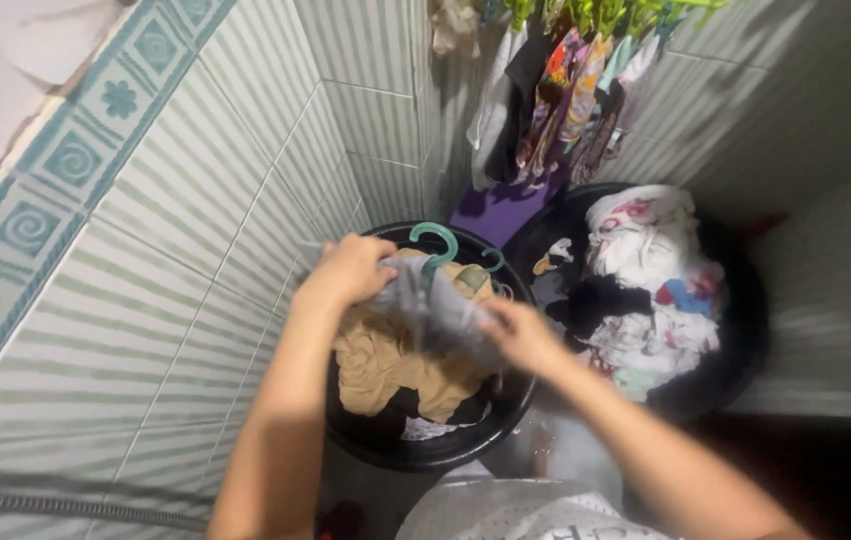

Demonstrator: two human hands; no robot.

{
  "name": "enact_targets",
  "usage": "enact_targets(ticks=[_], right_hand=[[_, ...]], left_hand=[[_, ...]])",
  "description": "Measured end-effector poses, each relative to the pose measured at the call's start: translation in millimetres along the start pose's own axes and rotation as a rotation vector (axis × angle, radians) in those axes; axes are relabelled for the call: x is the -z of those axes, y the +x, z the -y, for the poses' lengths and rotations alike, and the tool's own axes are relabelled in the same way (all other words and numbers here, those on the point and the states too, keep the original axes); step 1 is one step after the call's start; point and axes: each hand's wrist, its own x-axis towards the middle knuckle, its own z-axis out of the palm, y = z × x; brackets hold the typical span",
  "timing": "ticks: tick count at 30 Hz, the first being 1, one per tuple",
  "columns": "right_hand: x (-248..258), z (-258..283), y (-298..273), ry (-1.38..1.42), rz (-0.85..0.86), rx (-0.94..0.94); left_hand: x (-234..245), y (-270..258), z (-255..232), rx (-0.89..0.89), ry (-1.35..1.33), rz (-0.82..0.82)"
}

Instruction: The person removes wet clothes from a black basin and hangs them on a green wall-mounted drying rack using clips and hangers. They handle small garments with clips and larger items with hangers, placing each piece on the rack.

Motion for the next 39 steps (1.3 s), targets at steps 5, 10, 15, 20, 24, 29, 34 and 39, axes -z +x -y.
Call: enact_targets(ticks=[5,10,15,20,24,29,34,39], right_hand=[[-92.2,-54.6,-2.4,0.688,0.126,-0.348],[-151.9,-179.9,25.6,0.870,0.052,-0.525],[-155.5,-255.3,38.6,0.595,-0.120,-0.747],[-129.1,-287.8,46.6,0.096,-0.169,-0.532],[-78.4,-323.8,44.3,-0.133,-0.289,-0.532],[8.9,-391.1,32.2,0.170,-0.399,-0.808],[84.9,-455.3,82.0,-0.136,-0.226,-0.892],[98.5,-475.1,123.8,-0.153,-0.175,-0.897]], left_hand=[[-12.2,9.9,14.6,0.022,0.058,-0.024],[-101.8,34.7,15.0,0.044,0.120,0.030],[-178.6,33.0,2.6,0.123,0.035,0.278],[-201.4,41.7,-27.4,0.083,0.006,0.313],[-219.5,63.5,-59.2,0.039,-0.050,0.363],[-280.2,90.0,-88.4,-0.037,-0.145,0.314],[-345.3,106.4,-104.1,-0.081,-0.218,0.290],[-383.4,117.2,-105.0,-0.171,-0.210,0.167]])
